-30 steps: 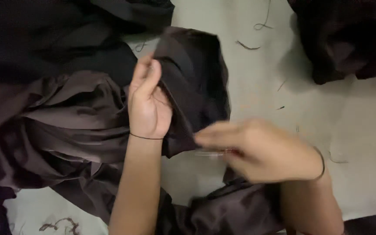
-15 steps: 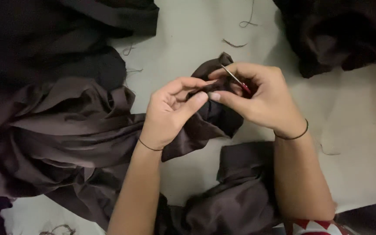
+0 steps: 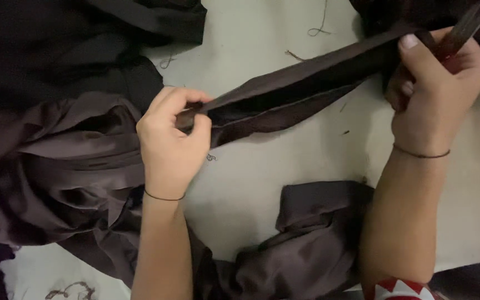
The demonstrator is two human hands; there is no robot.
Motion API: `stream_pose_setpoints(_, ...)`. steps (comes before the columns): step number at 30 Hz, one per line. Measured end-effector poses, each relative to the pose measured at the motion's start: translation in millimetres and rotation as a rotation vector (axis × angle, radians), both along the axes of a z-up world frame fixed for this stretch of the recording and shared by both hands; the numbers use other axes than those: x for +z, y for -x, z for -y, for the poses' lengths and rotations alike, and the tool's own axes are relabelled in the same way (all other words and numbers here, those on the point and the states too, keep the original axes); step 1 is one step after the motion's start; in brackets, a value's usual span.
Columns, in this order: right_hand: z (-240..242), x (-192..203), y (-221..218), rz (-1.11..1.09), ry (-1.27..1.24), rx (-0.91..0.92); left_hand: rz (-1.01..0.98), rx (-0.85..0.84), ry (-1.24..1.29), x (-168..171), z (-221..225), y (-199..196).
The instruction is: Trimming loose threads from brown fabric garments using thread snips
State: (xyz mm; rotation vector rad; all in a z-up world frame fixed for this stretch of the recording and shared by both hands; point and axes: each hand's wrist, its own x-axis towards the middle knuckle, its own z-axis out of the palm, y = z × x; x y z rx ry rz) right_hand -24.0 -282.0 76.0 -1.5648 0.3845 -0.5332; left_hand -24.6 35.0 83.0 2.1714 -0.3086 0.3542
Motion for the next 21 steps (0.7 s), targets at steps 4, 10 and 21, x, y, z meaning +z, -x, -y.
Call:
stream_pose_setpoints(4, -5.0, 3.0, -2.1, -0.005, -0.04, 0.121, -0.415, -0.114, 0.712, -27.7, -13.4, -9.5)
stream_pose_setpoints(10, -1.0, -7.5, -10.3, 0.065, -0.435, 0.474, -0.598, -0.306, 1.351, -42.0, -23.3, -22.2)
stream_pose_setpoints(21, -9.2, -31.6, -25.9, 0.058, -0.536, 0.722, -0.594, -0.313, 1.446, -61.0, -26.5, -30.2)
